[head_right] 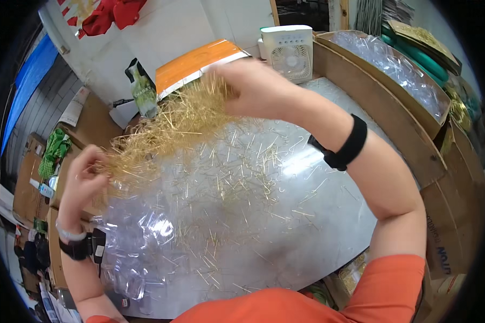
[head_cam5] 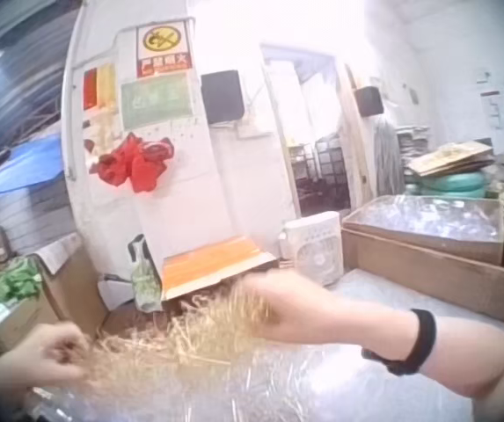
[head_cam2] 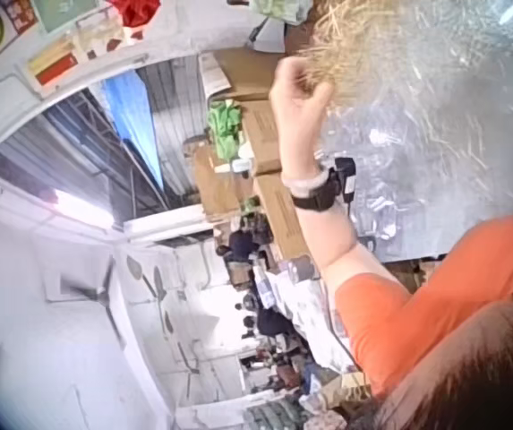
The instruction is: Packaging small bundles of gold-colored wires into individual plastic bags.
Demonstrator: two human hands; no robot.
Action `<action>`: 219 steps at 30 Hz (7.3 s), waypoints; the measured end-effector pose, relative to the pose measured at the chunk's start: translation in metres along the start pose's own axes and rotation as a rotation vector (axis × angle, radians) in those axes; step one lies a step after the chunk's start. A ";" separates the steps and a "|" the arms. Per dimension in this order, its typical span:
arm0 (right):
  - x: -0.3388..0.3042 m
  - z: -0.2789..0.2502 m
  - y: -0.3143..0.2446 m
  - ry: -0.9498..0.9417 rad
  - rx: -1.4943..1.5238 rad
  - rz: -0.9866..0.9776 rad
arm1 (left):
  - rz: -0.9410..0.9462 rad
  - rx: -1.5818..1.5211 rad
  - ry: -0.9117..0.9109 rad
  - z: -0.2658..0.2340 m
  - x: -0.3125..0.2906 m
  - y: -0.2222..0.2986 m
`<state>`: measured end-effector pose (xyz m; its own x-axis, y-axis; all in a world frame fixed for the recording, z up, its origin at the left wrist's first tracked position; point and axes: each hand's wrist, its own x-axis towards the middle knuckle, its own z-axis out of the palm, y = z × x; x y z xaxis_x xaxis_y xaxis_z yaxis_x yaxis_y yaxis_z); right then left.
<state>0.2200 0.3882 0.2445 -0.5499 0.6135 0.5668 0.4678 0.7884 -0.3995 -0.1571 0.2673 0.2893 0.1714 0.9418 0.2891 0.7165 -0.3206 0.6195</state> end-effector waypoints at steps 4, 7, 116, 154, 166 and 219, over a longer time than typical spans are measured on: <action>0.005 0.005 0.009 0.089 -0.194 -0.075 | 0.004 -0.037 0.045 -0.015 0.003 0.011; 0.004 0.002 0.009 0.012 -0.245 0.033 | 0.119 0.112 -0.027 -0.016 0.020 -0.005; -0.130 -0.078 0.168 0.430 -0.978 0.391 | 0.428 -0.023 0.318 0.212 0.183 0.098; -0.045 -0.122 0.114 0.304 -0.771 0.201 | 0.589 0.181 0.328 0.108 0.209 0.090; 0.018 -0.105 0.071 0.292 -1.059 -0.051 | 0.197 0.043 0.005 0.031 0.177 0.038; -0.135 -0.006 -0.037 -0.273 -0.305 0.288 | 0.163 1.067 -0.188 0.057 -0.042 0.027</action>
<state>0.2808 0.2764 0.1868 -0.5110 0.8258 0.2386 0.7856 0.5613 -0.2603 -0.1058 0.2249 0.2523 0.3527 0.9254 0.1385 0.8773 -0.2756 -0.3930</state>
